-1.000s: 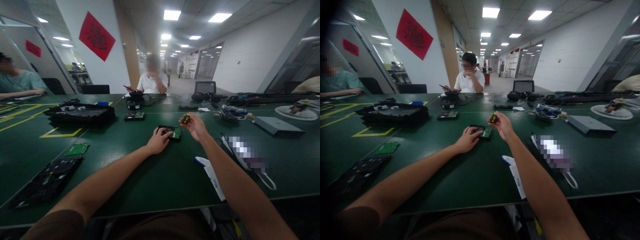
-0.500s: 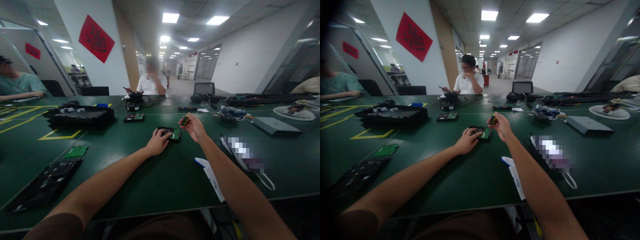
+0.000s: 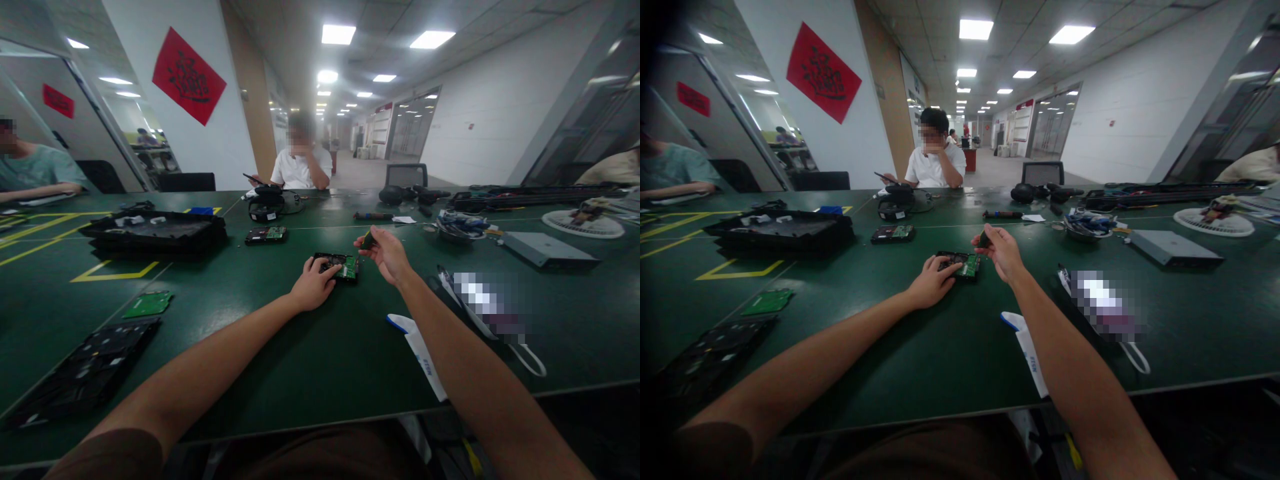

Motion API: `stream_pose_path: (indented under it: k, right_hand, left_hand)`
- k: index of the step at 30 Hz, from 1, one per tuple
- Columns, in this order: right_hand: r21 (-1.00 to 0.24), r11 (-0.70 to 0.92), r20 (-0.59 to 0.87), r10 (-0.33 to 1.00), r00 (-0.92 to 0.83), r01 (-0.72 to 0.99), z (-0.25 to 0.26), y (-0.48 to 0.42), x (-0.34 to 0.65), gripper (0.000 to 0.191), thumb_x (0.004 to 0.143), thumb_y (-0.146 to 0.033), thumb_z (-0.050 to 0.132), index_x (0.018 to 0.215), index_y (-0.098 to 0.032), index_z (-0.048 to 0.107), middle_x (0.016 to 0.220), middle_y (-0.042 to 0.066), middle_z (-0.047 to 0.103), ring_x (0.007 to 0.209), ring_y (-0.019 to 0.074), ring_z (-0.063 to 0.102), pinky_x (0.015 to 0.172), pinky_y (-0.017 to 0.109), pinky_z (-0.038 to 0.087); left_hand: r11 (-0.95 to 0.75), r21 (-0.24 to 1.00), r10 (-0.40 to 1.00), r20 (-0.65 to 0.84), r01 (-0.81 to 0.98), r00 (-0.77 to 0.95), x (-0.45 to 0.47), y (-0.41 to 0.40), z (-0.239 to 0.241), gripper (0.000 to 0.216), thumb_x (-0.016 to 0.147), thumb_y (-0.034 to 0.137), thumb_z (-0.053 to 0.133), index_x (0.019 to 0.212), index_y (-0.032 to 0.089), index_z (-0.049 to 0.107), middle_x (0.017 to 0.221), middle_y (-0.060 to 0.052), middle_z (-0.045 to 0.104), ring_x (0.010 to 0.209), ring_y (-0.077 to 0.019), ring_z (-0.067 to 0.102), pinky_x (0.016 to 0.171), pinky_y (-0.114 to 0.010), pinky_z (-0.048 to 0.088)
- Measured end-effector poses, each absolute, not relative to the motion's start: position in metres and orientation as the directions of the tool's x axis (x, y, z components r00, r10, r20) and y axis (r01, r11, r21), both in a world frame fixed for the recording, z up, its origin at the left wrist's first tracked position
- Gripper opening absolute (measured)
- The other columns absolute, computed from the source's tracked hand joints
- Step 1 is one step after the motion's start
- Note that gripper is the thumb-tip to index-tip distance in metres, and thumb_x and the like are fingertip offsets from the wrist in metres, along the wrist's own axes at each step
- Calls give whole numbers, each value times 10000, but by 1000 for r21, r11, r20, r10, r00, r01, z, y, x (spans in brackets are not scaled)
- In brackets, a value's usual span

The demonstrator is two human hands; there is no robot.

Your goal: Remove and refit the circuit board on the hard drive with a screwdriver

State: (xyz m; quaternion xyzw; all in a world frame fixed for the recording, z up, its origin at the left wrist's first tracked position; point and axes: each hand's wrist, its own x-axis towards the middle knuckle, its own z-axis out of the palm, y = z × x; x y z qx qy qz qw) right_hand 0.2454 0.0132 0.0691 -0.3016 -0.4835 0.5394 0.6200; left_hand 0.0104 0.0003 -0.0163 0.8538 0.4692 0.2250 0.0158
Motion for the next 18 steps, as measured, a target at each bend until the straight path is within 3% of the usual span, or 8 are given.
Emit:
stream_pose_path:
  k: [4,13,18]
  right_hand:
    - [-900,215,260,963,-71,-380,70,14,248,405,876,-599,707,972,-206,727,867,56,749,831,192,727,662,283,600]
    - [-908,245,278,959,-52,-340,70,13,247,377,755,-532,861,875,-218,690,891,21,734,816,171,722,594,236,567]
    - [-894,211,263,962,-81,-395,70,13,247,380,824,-561,797,908,-202,703,891,52,756,861,191,739,668,258,609]
  left_hand:
    - [-558,228,806,377,798,456,11,1,-17,506,1012,373,549,1517,382,512,1528,-79,383,1487,-434,238,1207,-666,302]
    - [-570,205,794,386,796,470,12,0,-15,498,1015,361,533,1513,355,525,1514,-91,390,1479,-425,258,1229,-649,274]
    - [-546,227,818,351,807,455,12,0,-15,511,1018,385,527,1528,389,495,1543,-77,361,1492,-455,221,1200,-676,310]
